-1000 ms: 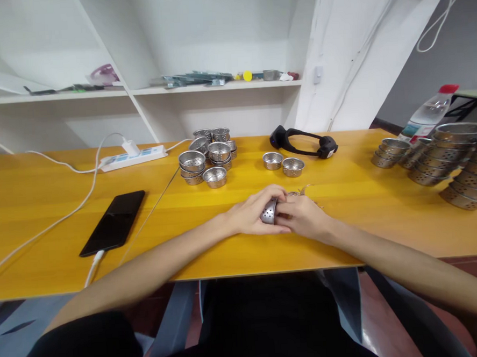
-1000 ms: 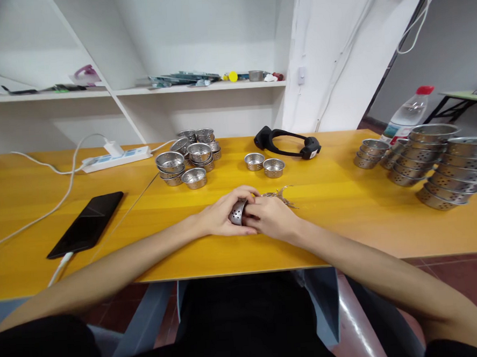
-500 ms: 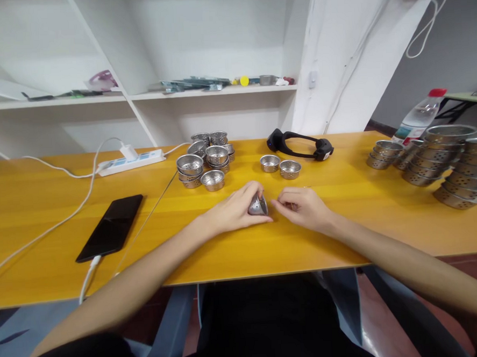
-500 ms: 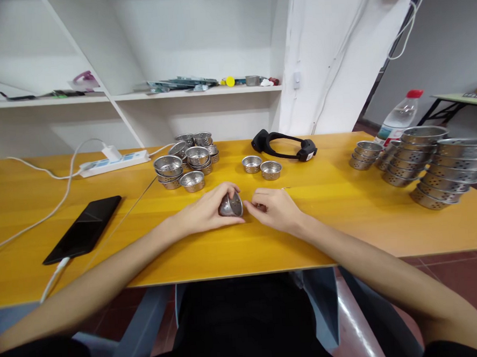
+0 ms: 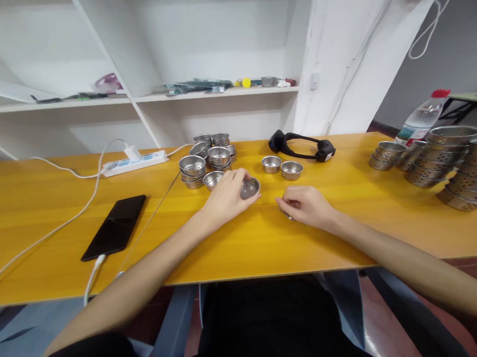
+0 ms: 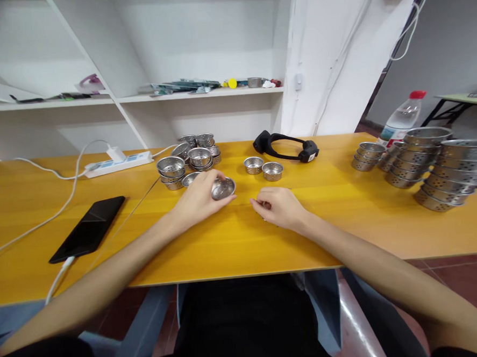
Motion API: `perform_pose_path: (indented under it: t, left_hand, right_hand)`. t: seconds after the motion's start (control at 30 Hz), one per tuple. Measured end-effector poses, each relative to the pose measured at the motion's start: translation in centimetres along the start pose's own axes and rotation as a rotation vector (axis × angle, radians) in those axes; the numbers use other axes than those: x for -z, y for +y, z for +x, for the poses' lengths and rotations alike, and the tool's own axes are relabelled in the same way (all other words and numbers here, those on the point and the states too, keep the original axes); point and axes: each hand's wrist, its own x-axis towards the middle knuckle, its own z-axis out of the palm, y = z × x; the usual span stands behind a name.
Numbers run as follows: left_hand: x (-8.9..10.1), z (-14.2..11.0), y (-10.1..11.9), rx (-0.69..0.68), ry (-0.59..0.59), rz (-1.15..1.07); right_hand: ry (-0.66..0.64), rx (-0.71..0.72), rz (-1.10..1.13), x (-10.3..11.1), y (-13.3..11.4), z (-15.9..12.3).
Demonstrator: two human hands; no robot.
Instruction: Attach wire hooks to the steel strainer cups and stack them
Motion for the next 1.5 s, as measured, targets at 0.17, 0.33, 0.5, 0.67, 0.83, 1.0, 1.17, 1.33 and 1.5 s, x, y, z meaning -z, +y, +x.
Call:
perform_pose_path:
  t: [0.17, 0.33, 0.5, 0.67, 0.83, 1.0, 1.17, 1.33, 1.5]
  left_hand:
    - [1.9, 0.7, -1.3, 0.181, 0.137, 0.298]
    - [1.8, 0.7, -2.6, 0.326, 0.121, 0.487]
    - [1.3, 0.6, -2.6, 0.32, 0.077, 0.547]
    - [1.0, 0.6, -2.6, 0.309, 0.088, 0.596]
    - [0.9, 0.6, -2.9, 0.298, 0.054, 0.63]
    - [0.7, 0.6, -3.0, 0.267, 0.023, 0.641]
    - [0.2, 0.6, -2.6, 0.285, 0.031, 0.631]
    - [-0.1, 0.6, -2.1, 0.29, 0.013, 0.582]
    - [-0.5, 0.6, -2.1, 0.292, 0.022, 0.576]
  right_hand:
    - [-0.04, -0.015, 0.0, 0.1, 0.1, 0.0]
    - [-0.039, -0.017, -0.004, 0.2, 0.3, 0.1]
    - [-0.043, 0.004, 0.019, 0.2, 0.5, 0.2]
    - [-0.044, 0.017, 0.024, 0.3, 0.4, 0.2]
    - [-0.044, 0.019, 0.032, 0.3, 0.4, 0.2]
    - [-0.024, 0.019, 0.04, 0.4, 0.4, 0.2]
    - [0.035, -0.004, -0.051, 0.1, 1.1, 0.2]
    - [0.009, -0.046, -0.075, -0.2, 2.0, 0.2]
    - [-0.11, -0.006, -0.009, 0.4, 2.2, 0.3]
